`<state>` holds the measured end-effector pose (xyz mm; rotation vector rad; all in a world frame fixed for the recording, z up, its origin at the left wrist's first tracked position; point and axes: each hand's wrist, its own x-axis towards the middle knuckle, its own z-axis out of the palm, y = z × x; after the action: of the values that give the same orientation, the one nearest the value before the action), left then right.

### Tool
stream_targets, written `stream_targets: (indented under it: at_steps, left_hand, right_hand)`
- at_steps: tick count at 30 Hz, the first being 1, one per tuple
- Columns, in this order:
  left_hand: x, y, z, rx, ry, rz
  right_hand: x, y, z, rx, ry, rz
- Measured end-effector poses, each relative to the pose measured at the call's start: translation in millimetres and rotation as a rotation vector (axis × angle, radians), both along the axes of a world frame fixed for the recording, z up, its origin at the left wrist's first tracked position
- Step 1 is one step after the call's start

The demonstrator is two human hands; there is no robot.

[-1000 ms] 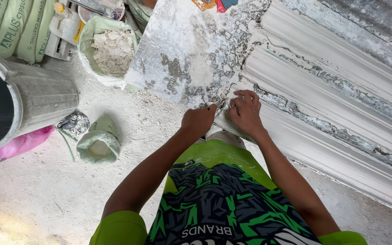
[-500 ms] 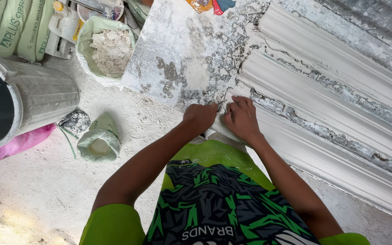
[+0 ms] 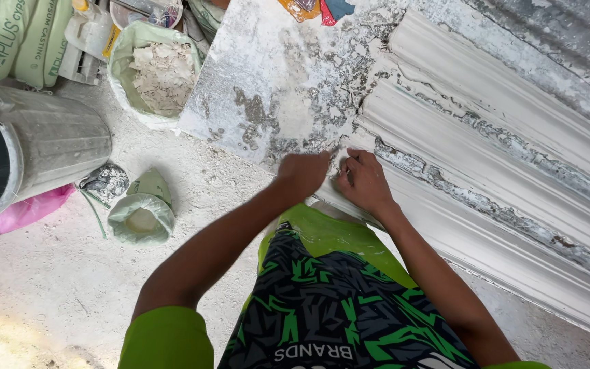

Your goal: The person wipes their face with a cloth, then uses a small handheld scraper to remove dried plaster residue from the grooves and surfaces of decorative cornice molds. They work along the mold sections, reposition pieces, and continue scraping different areas of the molds.

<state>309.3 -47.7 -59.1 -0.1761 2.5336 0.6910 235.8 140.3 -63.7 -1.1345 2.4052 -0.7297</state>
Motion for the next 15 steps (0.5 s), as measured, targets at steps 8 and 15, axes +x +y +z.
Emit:
stream_targets:
  at_steps: [8, 15]
  left_hand:
    - [-20.7, 34.0, 3.6, 0.074, 0.022, 0.162]
    - [-3.3, -24.3, 6.4, 0.241, -0.045, 0.181]
  right_hand:
    - [-2.8, -0.9, -5.5, 0.055, 0.01, -0.002]
    - [-5.8, -0.4, 2.8, 0.047, 0.002, 0.041]
